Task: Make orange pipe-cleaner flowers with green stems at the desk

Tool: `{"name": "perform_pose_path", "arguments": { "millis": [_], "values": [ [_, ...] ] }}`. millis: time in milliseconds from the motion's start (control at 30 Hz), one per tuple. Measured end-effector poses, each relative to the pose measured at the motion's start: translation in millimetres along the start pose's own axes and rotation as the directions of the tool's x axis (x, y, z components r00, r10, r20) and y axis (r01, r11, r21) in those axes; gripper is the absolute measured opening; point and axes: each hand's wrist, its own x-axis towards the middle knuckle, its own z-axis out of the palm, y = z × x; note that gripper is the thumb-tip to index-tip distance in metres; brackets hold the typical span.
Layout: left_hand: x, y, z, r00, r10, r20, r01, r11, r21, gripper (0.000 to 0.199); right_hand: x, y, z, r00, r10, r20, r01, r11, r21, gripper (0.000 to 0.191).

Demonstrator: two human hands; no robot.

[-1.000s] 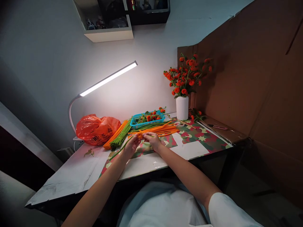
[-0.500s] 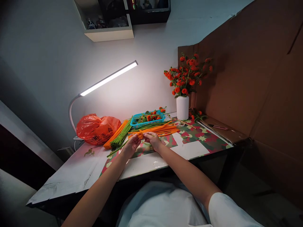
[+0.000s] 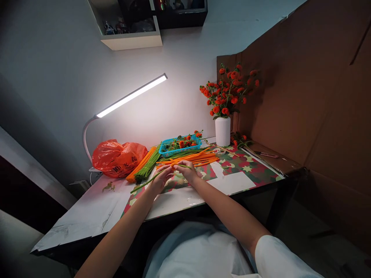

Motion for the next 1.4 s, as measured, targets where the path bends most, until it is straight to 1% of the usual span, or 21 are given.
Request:
{"name": "perform_pose_path", "arguments": {
  "millis": [100,167,367,567,733,833,967,1067,1167,1267,1400],
  "values": [
    [-1.1,1.0,1.5,1.0,-0.001,-0.005,0.001,1.0,0.0,0.025,-0.1,1.2,0.2,0.999,-0.028,-0.018,0.027,0.999,-0.044,0.028],
    [-1.1,2.1,1.8,1.0,-0.01,0.0,0.01,1.0,-0.017,0.024,0.4,1.4,0.6,0.999,-0.049,-0.009,0.048,0.997,-0.055,0.028],
    [2.6,3.0,-2.3,0.998,-0.067,0.002,0.066,0.992,-0.11,0.017,2.8,0.8,2.8,0.998,-0.051,0.039,0.051,0.999,-0.004,0.033],
    [2.6,3.0,-2.3,0.997,-0.076,0.002,0.076,0.991,-0.112,0.016,3.2,1.7,2.5,0.998,-0.034,0.045,0.033,0.999,0.026,0.028],
    [0.1,6.1,1.4,0.997,-0.072,0.004,0.072,0.993,-0.099,0.021,1.7,-0.3,1.0,0.998,-0.015,0.054,0.013,0.999,0.038,0.026],
    [-1.1,6.8,2.6,0.999,-0.049,-0.013,0.048,0.997,-0.068,0.026,-0.1,-2.8,0.5,0.998,-0.007,0.059,0.005,1.0,0.03,0.027],
    [-3.1,6.5,4.5,0.999,0.008,-0.032,-0.008,1.0,0.005,0.031,-1.1,-4.2,0.9,0.996,-0.032,0.08,0.03,0.999,0.025,0.028],
    [-4.8,7.1,6.6,0.999,0.019,-0.031,-0.018,1.0,0.025,0.033,0.0,-3.2,1.1,0.996,-0.049,0.074,0.048,0.999,0.007,0.031],
    [-5.1,8.1,7.5,0.999,-0.002,-0.037,0.002,1.0,0.006,0.034,0.9,-2.9,1.1,0.996,-0.043,0.084,0.043,0.999,0.005,0.036],
    [-3.6,7.9,6.1,0.999,-0.024,-0.034,0.023,0.999,-0.029,0.034,0.9,-3.6,1.8,0.994,-0.032,0.104,0.03,0.999,0.021,0.036],
    [-0.5,5.7,2.2,0.997,-0.075,-0.011,0.073,0.994,-0.081,0.026,2.3,-2.3,3.5,0.996,0.01,0.089,-0.019,0.995,0.099,0.034]
  ]
}}
